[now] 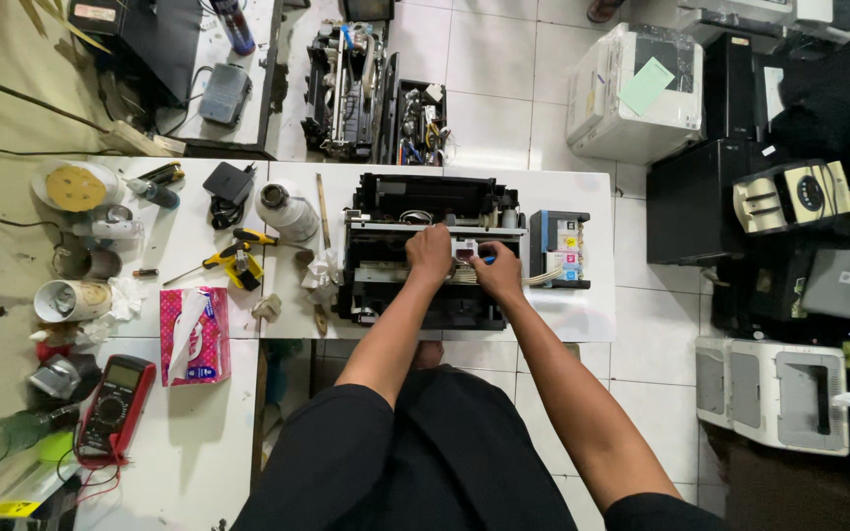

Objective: The person cleans the internal components of a disassembled printer using a tissue and a blue tool. They wipe various parts inside the printer's chassis and occasionally use the tool to reach specific areas.

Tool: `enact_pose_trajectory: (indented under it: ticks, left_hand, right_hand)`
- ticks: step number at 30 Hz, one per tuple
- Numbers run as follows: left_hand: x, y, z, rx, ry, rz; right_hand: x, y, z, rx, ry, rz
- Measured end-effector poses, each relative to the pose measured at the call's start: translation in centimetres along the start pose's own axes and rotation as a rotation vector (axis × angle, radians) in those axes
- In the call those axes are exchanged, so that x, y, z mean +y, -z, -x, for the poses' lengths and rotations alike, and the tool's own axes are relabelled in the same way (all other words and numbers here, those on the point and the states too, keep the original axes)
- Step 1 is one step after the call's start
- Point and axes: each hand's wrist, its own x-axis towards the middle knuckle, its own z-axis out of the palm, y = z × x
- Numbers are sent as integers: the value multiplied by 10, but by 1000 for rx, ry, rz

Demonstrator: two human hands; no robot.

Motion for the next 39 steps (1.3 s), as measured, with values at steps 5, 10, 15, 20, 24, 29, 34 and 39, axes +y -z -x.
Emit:
enact_pose_trajectory:
  ticks: [5, 10, 15, 20, 24, 29, 34, 39]
  left_hand:
    - [7, 17, 11, -57, -28, -51]
    - [3, 9, -5, -58, -61, -147]
    - [8, 24, 5, -33, -162, -172]
    - [5, 7, -3, -41, -229, -214]
    - [5, 18, -1, -82, -190, -243]
    - [-4, 6, -7, -26, -195, -217]
    - [-15, -6, -2, 43, -233, -196]
    - [-28, -28, -7, 201, -313, -180]
  right_hand:
    - [-2, 0, 2, 1, 0, -39]
    - [-3, 0, -5, -7, 22, -36]
    - [-7, 2, 3, -27, 13, -56]
    - [-8, 5, 2, -26, 6, -98]
    - [3, -1, -6, -26, 5, -87]
    - [-7, 4, 4, -26, -4, -90]
    - [-5, 0, 1, -29, 0, -99]
    - [-4, -3, 1, -21, 5, -102]
